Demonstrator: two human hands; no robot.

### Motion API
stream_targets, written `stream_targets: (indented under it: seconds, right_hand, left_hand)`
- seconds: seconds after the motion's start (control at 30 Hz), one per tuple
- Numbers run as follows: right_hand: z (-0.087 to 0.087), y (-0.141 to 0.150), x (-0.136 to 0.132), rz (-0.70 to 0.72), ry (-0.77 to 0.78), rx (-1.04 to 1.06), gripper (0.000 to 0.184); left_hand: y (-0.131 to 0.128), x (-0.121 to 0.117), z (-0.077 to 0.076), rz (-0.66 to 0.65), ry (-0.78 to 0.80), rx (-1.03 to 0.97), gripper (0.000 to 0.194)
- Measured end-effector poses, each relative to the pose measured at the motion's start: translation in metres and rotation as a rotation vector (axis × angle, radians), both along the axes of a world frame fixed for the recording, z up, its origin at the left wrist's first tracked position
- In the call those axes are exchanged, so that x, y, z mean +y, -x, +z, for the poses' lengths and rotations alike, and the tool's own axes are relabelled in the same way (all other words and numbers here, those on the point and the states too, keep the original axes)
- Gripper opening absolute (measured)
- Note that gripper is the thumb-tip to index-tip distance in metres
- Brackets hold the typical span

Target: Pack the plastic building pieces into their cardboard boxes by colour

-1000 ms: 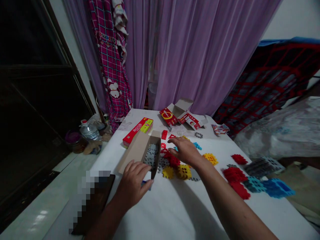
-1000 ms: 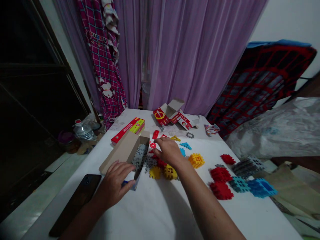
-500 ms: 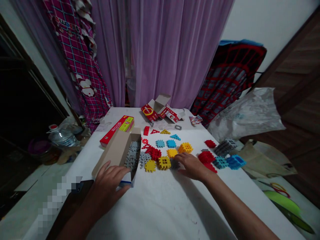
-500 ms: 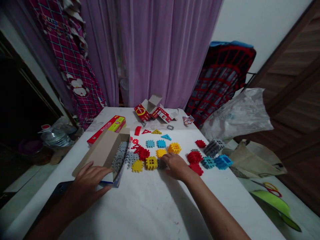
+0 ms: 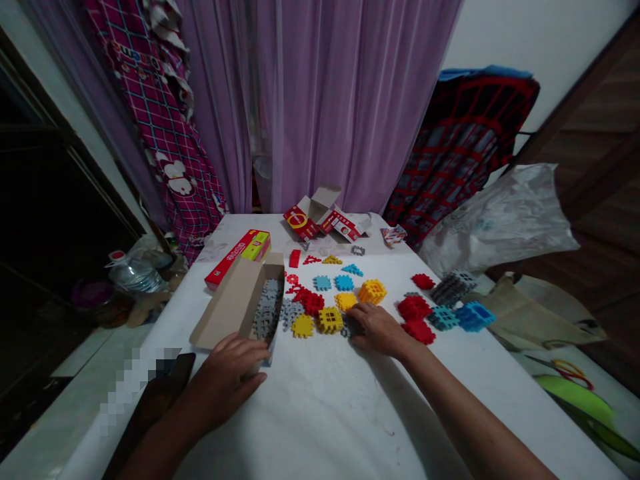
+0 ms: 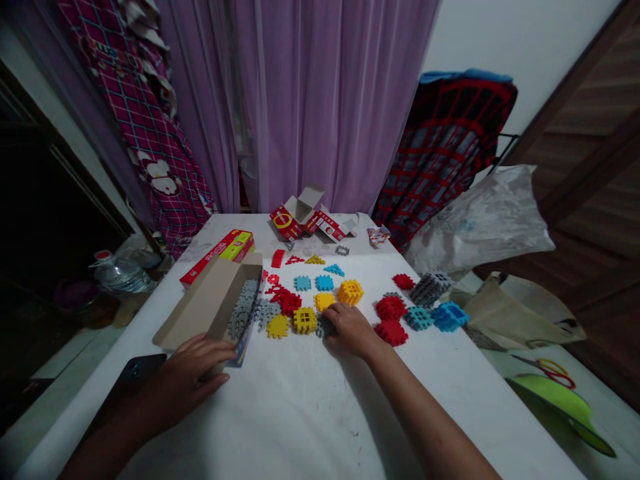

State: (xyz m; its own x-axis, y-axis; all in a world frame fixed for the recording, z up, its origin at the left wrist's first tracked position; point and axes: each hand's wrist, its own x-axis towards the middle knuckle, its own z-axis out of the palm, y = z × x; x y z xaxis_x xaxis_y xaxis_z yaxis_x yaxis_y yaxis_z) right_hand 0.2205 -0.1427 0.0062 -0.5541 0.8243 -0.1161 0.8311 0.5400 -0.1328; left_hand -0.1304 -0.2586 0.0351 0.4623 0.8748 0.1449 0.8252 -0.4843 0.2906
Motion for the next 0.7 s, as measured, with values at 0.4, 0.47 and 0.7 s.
stream_targets:
  seconds: [0.4,0.47,0.7]
  right_hand:
    - [-0.008,0.001,-0.003,-0.017,0.021,0.010,0.059]
    - [-0.008,0.002,-0.003,-0.013,0.028,0.016,0.060]
    - [-0.003,0.006,-0.005,-0.026,0.027,-0.034,0.058]
  left_hand:
    - [-0.009,0.009,-0.044,0.093,-0.158,0.111,0.048]
    - [-0.011,0.011,-0.051,0.101,-0.211,0.131,0.046]
    - [-0.013,0.012,-0.052,0.099,-0.218,0.178,0.047]
